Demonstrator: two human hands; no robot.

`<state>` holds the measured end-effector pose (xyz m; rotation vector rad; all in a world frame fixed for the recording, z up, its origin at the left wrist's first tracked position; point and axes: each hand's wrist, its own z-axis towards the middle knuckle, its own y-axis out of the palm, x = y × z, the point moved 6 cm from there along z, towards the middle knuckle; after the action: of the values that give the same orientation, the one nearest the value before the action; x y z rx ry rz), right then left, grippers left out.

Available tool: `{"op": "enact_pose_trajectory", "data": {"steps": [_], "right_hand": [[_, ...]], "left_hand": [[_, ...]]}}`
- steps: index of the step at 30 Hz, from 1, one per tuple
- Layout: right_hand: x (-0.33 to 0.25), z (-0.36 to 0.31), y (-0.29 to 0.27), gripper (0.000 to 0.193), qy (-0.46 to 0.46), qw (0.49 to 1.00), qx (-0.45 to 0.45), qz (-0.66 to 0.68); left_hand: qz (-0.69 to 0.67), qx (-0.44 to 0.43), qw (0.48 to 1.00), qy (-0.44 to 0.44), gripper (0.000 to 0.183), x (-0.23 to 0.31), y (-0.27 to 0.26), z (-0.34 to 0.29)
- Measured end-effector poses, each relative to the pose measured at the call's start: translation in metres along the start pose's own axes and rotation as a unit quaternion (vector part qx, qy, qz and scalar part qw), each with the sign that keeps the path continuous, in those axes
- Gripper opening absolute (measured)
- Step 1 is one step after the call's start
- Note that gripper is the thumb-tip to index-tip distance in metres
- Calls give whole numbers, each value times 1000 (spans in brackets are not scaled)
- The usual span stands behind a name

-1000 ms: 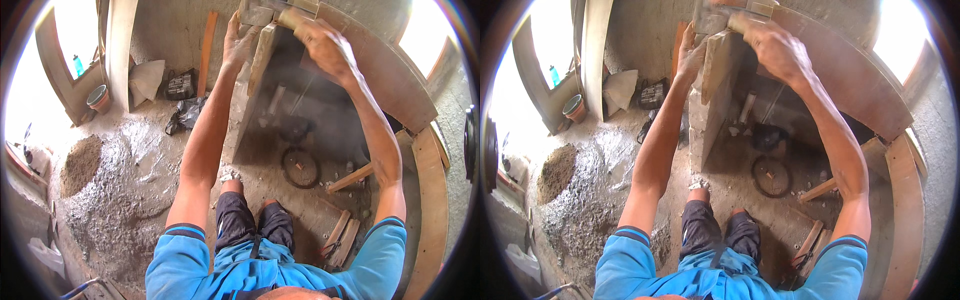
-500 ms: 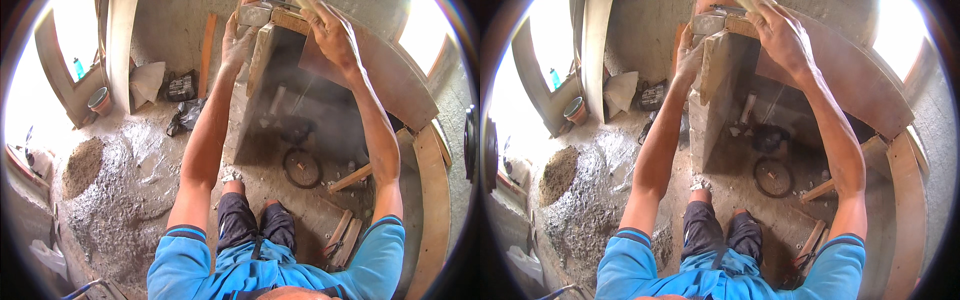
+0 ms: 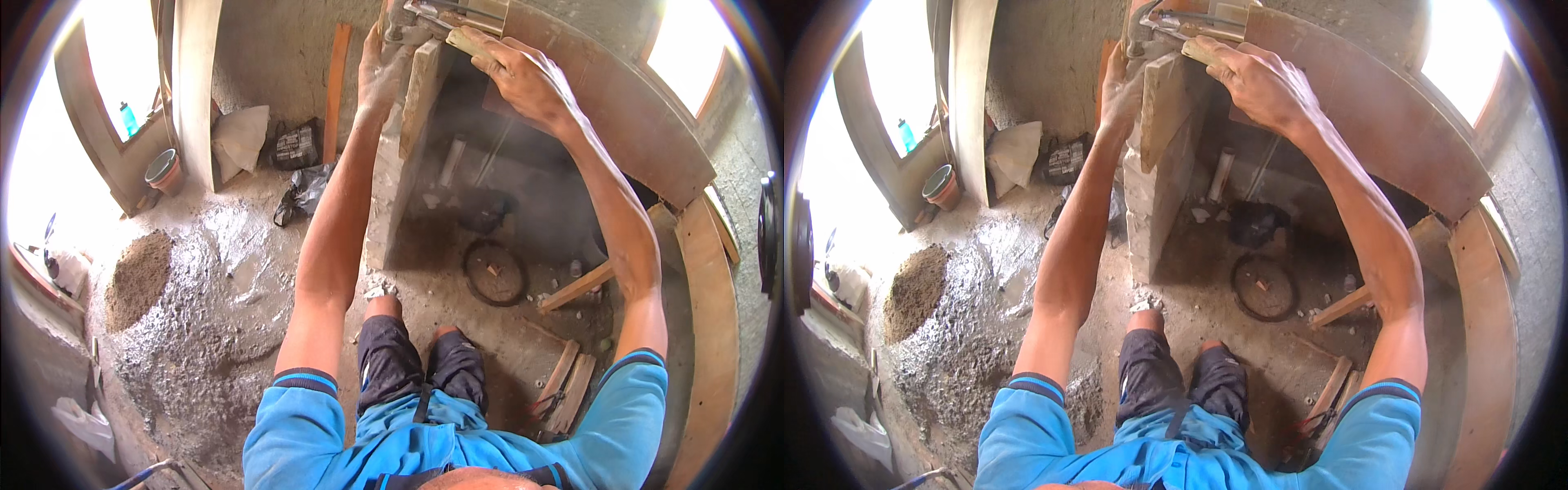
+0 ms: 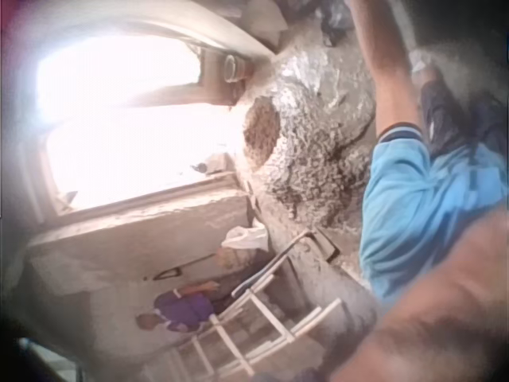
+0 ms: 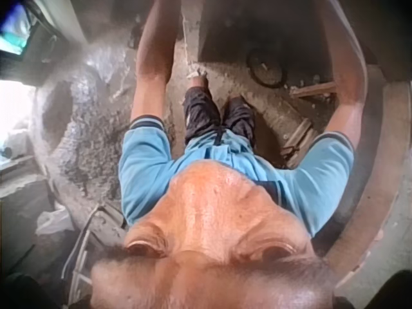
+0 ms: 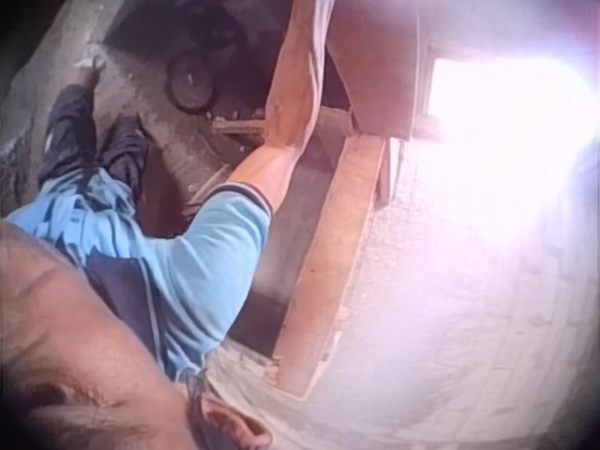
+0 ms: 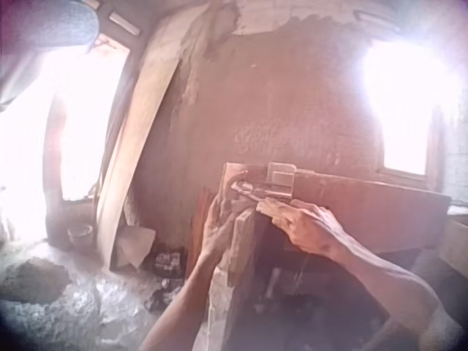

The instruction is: The person constructs a wooden formwork structure by positioning and securing wooden planks and blocks against a curved wall. They use a hammer to drive nails into the wood and a power drill to fasten components. The person also uses a utility knife to trim a piece of wood and a chisel to adjust the fit of the formwork.

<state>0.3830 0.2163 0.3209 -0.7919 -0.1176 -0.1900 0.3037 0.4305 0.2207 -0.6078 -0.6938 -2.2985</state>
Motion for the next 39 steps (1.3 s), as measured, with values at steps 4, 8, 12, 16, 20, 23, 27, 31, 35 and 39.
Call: {"op": "enact_pose_trajectory", "data": {"steps": [4,8,12,16,20,23,27,31,35,39], "right_hand": [[1,-4,-32,42,-4,984,145,107],[16,-17,-6,44,29,999,11,8],[5,-3,-36,45,-2,993,93,72],[11,-6,-27,45,-26,992,123,26],[23,-3,-26,45,4,1000,29,9],[20,-5,-34,44,-37,989,127,70],[15,-7,-15,43,20,999,-44,2],[5,0,-22,43,27,998,6,54],[22,-7,-53,46,-21,968,189,161],[17,-87,-78,52,143,897,251,334]], "left_hand": [[-8,-3,1000,2,71,2,1,3],[-52,-29,998,-28,70,5,6,-2],[-53,-47,997,6,74,-7,-5,8],[-71,-39,997,-17,74,-9,0,3],[-54,-39,998,-16,74,-3,1,2],[-53,-45,998,-7,75,-8,1,1],[-77,-40,996,-4,75,-7,-6,2],[-56,-37,998,15,72,-7,-15,6],[-38,-27,999,-27,56,7,15,-3],[36,-30,998,-39,52,-51,-8,3]]}}
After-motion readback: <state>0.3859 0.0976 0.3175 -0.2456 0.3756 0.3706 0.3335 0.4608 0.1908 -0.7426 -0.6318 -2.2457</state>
